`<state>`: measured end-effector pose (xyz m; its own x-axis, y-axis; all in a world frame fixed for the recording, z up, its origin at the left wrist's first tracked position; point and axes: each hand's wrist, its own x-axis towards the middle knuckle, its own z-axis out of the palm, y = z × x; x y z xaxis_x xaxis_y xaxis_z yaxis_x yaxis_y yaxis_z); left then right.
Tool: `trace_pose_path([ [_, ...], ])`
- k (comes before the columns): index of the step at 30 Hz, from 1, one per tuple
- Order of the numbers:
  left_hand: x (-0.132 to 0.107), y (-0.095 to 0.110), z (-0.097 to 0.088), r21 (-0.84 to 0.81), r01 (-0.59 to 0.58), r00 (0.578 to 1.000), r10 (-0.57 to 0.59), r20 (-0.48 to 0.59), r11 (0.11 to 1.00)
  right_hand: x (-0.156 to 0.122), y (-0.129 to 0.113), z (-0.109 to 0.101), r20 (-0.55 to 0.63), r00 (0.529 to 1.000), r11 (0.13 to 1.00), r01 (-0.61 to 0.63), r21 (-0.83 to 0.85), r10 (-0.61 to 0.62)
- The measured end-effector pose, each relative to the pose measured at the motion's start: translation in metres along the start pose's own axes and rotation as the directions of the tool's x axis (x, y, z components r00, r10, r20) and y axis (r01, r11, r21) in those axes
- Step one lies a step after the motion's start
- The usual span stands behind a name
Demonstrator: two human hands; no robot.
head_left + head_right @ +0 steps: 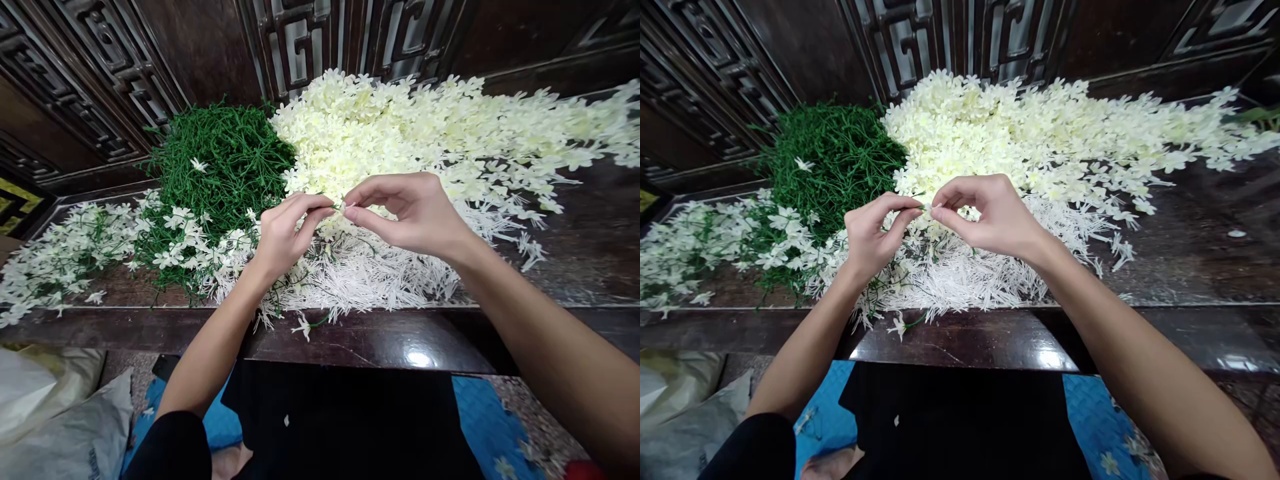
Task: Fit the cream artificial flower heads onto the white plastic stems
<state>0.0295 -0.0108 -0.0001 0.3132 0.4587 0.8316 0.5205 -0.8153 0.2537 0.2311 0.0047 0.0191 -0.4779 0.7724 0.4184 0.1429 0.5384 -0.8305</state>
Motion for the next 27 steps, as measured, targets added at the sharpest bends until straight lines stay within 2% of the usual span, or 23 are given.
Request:
trace_pose_path([
  [4, 0.0001, 0.0002, -0.0005, -0.026, 0.008, 1.0, -0.008, -0.014, 1.0, -0.0002, 0.0013, -0.0004, 0.017, 1.0, 1.0, 0.006, 0.008, -0.006],
  [7, -0.0011, 0.0012, -0.0003, -0.092, 0.145, 0.989, -0.147, -0.01, 0.985, -0.0003, 0.0018, -0.0002, -0.013, 1.0, 1.0, 0.004, 0.015, -0.004],
  [10, -0.0011, 0.003, 0.0, -0.155, 0.263, 0.965, -0.259, 0.048, 0.952, -0.0002, 0.0028, 0.0007, -0.022, 1.0, 0.999, 0.004, 0.049, -0.003],
  [13, 0.0004, 0.0048, -0.0001, -0.139, 0.225, 0.973, -0.213, 0.092, 0.964, -0.0004, 0.0046, 0.0024, -0.023, 1.0, 0.997, 0.013, 0.079, -0.012],
  [16, 0.0016, 0.0059, -0.0005, -0.088, 0.158, 0.985, -0.15, 0.089, 0.984, -0.0011, 0.0053, 0.0042, -0.037, 0.999, 0.996, 0.01, 0.088, -0.007],
  [21, 0.0017, 0.0063, -0.0016, -0.051, 0.141, 0.985, -0.135, 0.108, 0.989, -0.0014, 0.0043, 0.005, -0.021, 1.0, 0.994, -0.013, 0.106, 0.015],
  [27, 0.0019, 0.0059, -0.0018, 0.006, 0.119, 0.987, -0.119, 0.106, 0.993, 0.0008, 0.0065, 0.0039, -0.088, 0.996, 0.988, 0.03, 0.151, -0.017],
])
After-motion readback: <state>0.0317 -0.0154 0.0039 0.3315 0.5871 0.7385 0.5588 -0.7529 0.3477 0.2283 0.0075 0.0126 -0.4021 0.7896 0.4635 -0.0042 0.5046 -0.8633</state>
